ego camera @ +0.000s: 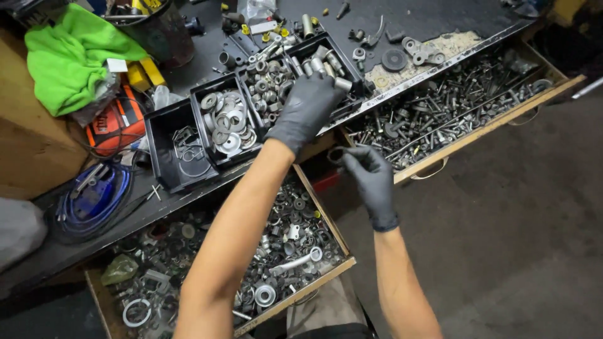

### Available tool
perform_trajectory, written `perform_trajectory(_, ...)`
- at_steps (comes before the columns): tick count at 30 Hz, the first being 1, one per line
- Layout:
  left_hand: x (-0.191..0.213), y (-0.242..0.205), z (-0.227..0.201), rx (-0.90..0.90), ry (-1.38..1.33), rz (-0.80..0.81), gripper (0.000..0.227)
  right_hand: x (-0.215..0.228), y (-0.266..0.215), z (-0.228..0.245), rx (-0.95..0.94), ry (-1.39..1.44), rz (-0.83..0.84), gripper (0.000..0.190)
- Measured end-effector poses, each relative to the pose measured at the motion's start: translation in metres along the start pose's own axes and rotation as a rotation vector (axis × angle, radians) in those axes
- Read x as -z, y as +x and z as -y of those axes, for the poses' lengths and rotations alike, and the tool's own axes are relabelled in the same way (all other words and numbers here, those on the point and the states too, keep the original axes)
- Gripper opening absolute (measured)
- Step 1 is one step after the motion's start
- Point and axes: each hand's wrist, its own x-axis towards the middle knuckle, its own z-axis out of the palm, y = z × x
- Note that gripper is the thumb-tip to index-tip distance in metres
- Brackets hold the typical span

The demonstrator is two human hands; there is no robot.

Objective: The person is sorting through a large drawer filled with various mechanical components, including bolts, nuts, washers, and gears, to identify or organize specific parts.

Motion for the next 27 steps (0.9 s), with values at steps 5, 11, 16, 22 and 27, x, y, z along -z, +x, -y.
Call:
perform_trajectory(5,-0.035,0.022,0.010,-0.098,0.055,-0.175,0.014,0.024,-0.006,-0.005,-0.058,0.012,-0.044,0.013)
perform_trajectory(11,-0.082,0.022,0.029,-0.026,0.094,-0.120,0.005,0.052,-0.007,-0.019,-0.125,0.039,-0.073,0.017)
perform_trajectory(16,-0.009,0.031,0.025,0.099,0.033,0.155,0.014,0.060,-0.011,-0.032,-0.153,0.075,-0.077,0.011)
perform_trajectory(22,-0.006,0.034,0.041,0.174,0.075,0.400,0.024,0.051,-0.010,-0.020,-0.161,0.098,-0.070,0.007)
perform_trajectory(27,0.025,0.022,0.034,0.181,0.056,0.359,0.008,0.036,-0.014,-0.015,-0.088,0.052,-0.046,0.006)
